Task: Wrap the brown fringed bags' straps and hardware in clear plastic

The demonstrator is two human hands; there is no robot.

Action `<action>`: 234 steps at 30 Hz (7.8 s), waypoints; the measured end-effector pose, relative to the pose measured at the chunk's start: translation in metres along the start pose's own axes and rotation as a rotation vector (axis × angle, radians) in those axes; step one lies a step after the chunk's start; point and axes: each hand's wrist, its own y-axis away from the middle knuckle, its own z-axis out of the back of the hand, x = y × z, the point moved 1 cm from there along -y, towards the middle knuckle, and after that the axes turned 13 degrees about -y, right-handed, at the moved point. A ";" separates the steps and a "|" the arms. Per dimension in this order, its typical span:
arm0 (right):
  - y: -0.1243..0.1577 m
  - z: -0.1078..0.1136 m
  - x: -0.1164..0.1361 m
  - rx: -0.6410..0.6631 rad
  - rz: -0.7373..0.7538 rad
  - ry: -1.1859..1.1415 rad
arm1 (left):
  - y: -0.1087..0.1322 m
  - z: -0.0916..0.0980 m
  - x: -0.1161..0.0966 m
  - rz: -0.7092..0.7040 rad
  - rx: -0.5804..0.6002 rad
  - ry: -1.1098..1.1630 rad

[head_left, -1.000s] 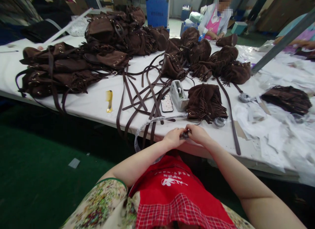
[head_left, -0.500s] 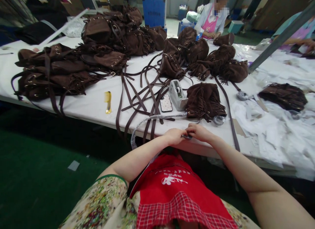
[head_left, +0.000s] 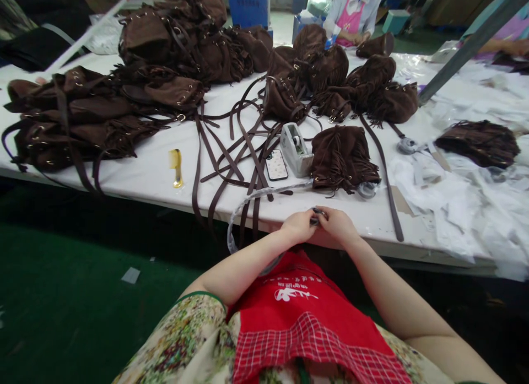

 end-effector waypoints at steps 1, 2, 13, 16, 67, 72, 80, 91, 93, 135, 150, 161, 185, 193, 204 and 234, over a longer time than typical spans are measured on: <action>-0.002 0.003 0.001 0.021 0.011 0.019 | 0.002 0.005 0.005 -0.021 0.000 -0.015; -0.004 0.007 0.002 0.043 0.029 0.037 | 0.004 0.010 0.010 -0.036 0.000 -0.032; -0.026 0.026 0.004 0.302 0.290 0.017 | 0.006 0.010 0.023 -0.097 -0.048 -0.015; -0.013 0.017 0.011 0.143 0.124 0.095 | 0.009 -0.004 0.014 -0.004 -0.112 0.010; -0.014 0.006 0.030 0.075 0.009 0.179 | 0.013 -0.006 0.010 0.118 -0.063 -0.008; -0.013 0.007 0.033 0.085 -0.002 0.179 | 0.013 -0.007 0.005 0.097 -0.061 0.009; -0.025 0.023 0.032 0.287 0.300 0.295 | 0.035 0.006 0.020 0.025 -0.007 -0.192; -0.017 0.020 0.028 0.180 0.173 0.242 | 0.026 -0.004 0.005 0.015 -0.071 -0.220; -0.014 0.016 0.025 0.143 0.098 0.214 | 0.021 -0.006 -0.001 0.032 -0.090 -0.191; -0.038 0.033 0.003 0.349 0.494 0.250 | 0.022 0.011 0.034 -0.407 -0.244 -0.657; -0.012 0.013 0.004 0.055 -0.062 0.170 | 0.001 -0.023 -0.024 -0.104 -0.266 -0.476; -0.035 0.034 0.003 0.349 0.433 0.284 | 0.014 0.003 0.030 -0.523 -0.282 -0.663; -0.044 0.037 0.003 0.335 0.364 0.138 | 0.009 0.016 0.039 -0.383 -0.214 -0.613; -0.033 0.026 0.010 0.115 0.127 0.169 | -0.005 -0.014 0.003 -0.127 -0.231 -0.425; -0.030 0.023 0.007 0.180 0.183 0.178 | 0.006 0.001 0.029 -0.305 -0.258 -0.482; -0.041 0.046 0.005 0.326 0.411 0.306 | 0.002 0.008 0.040 -0.435 -0.263 -0.486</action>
